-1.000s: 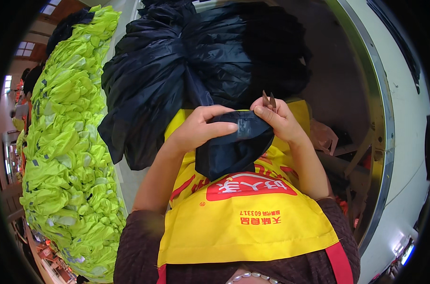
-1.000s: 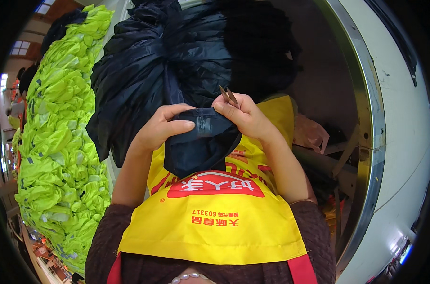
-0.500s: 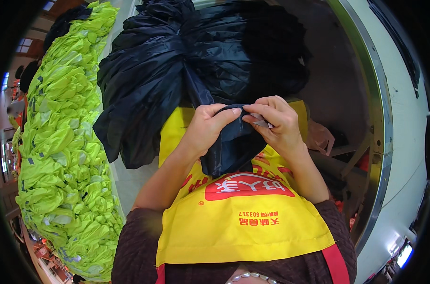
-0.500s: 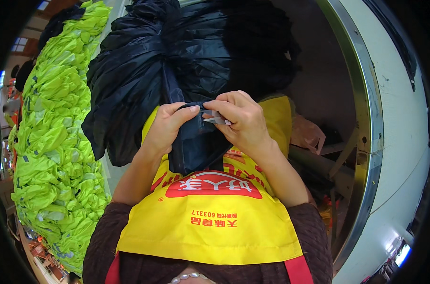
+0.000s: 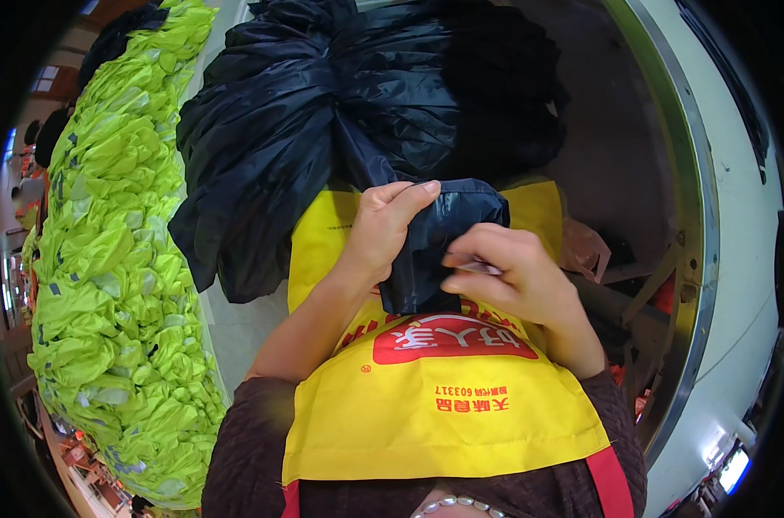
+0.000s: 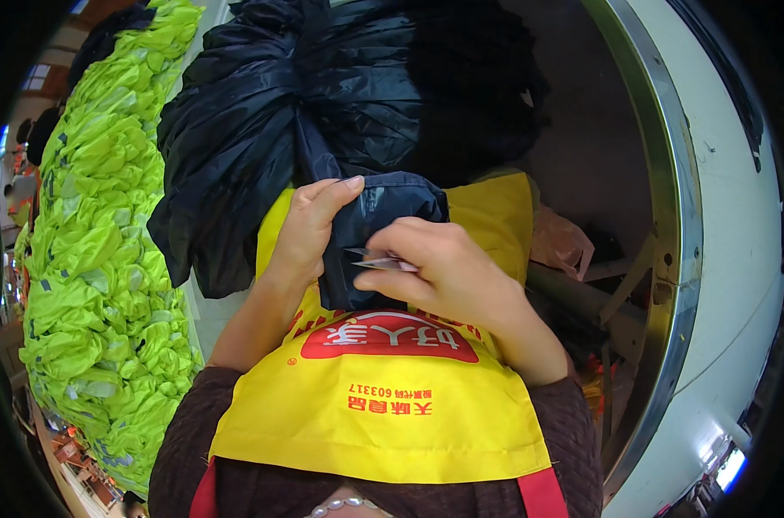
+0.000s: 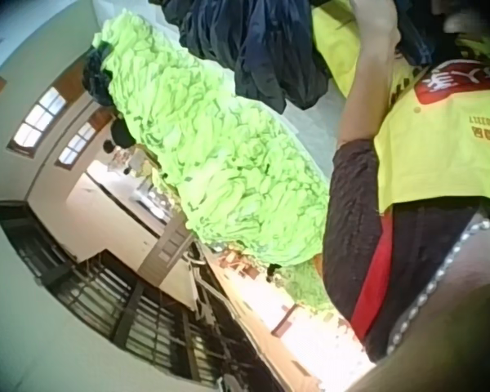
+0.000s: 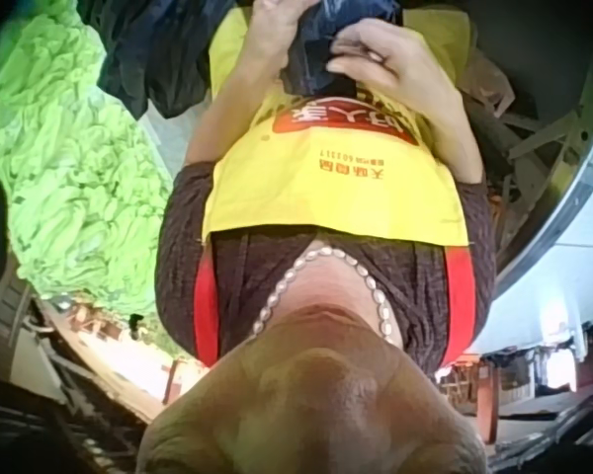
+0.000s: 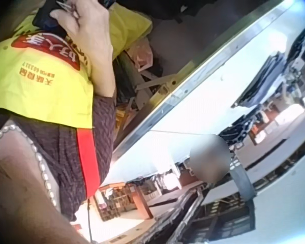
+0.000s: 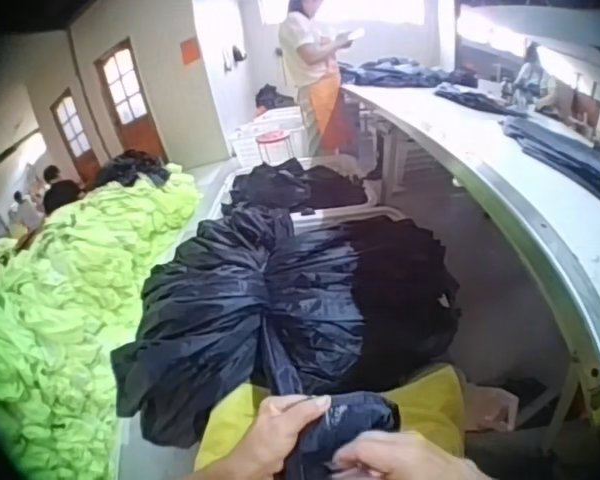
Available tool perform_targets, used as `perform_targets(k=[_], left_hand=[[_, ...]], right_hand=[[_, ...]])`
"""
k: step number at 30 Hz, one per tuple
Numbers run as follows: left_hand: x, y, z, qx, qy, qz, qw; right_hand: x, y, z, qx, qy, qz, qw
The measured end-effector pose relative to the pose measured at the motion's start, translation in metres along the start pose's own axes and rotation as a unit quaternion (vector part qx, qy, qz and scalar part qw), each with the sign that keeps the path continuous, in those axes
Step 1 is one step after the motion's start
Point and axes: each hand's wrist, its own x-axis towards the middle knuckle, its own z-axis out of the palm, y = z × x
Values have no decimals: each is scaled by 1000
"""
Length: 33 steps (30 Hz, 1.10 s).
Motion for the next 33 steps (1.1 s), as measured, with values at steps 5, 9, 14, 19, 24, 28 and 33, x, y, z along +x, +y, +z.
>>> perform_targets(k=[5,9,14,19,24,28,33], left_hand=[[-3,4,1,3,-9,-12,1000],[-1,2,1,-8,-11,-21,1000],[0,4,-2,-33,6,-55,998],[1,3,-2,-33,8,-51,998],[0,-2,3,-32,18,-22,999],[2,-6,2,-43,10,-17,999],[3,-8,2,-42,13,-24,999]], right_hand=[[-6,-6,-27,43,72,77,993],[-2,11,-11,-168,105,-6,980],[-3,30,-9,-234,111,-17,966],[-2,31,-8,-267,107,-39,957],[-3,33,-9,-315,112,-71,940],[-4,34,-11,-274,107,-70,953],[-5,38,-10,-264,109,-84,955]])
